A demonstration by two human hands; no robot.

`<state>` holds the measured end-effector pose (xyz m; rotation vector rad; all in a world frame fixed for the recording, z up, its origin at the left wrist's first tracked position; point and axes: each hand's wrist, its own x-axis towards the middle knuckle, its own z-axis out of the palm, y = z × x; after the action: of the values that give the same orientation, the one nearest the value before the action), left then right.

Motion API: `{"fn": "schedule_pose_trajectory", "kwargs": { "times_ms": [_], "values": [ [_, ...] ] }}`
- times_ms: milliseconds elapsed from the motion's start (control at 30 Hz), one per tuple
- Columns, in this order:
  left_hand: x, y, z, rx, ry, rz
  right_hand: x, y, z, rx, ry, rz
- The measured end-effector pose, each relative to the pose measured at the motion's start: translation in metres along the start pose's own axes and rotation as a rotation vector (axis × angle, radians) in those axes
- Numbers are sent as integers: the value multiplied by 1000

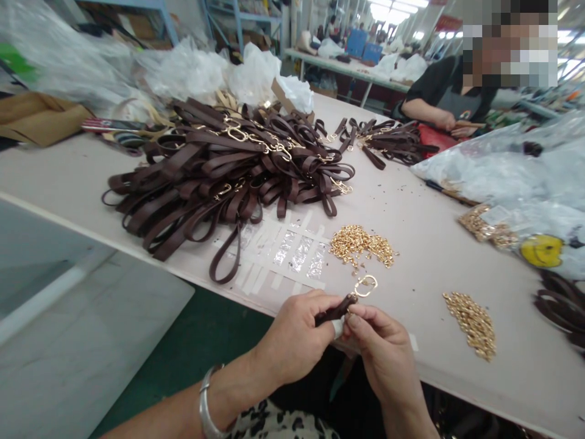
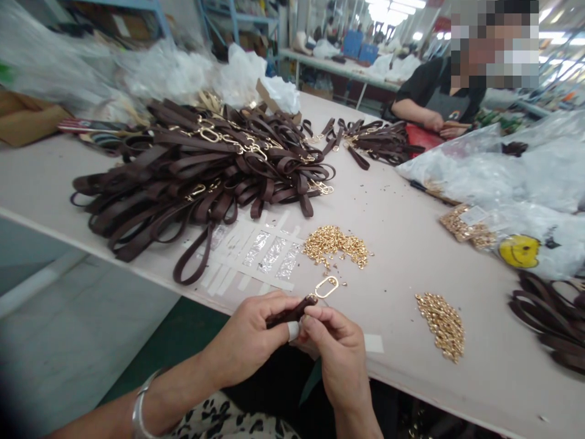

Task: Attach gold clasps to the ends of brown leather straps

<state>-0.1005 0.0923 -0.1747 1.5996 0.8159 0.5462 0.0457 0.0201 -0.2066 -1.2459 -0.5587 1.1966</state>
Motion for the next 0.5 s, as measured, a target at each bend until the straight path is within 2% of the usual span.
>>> {"fn": "schedule_pose_trajectory", "kwargs": {
  "times_ms": [167,267,367,500],
  "values": [
    [1,0,1,88,-12,73,-1,3,-5,-38,11,-17],
    [0,-3,3,120,-46,104,-2,6,-6,25,-4,-13],
    [0,-11,7,140,-74,85,-2,8,-4,79,23,-32],
    [2,-18,17,104,-95,38,-4,1,-7,7,56,-99]
  ]
}}
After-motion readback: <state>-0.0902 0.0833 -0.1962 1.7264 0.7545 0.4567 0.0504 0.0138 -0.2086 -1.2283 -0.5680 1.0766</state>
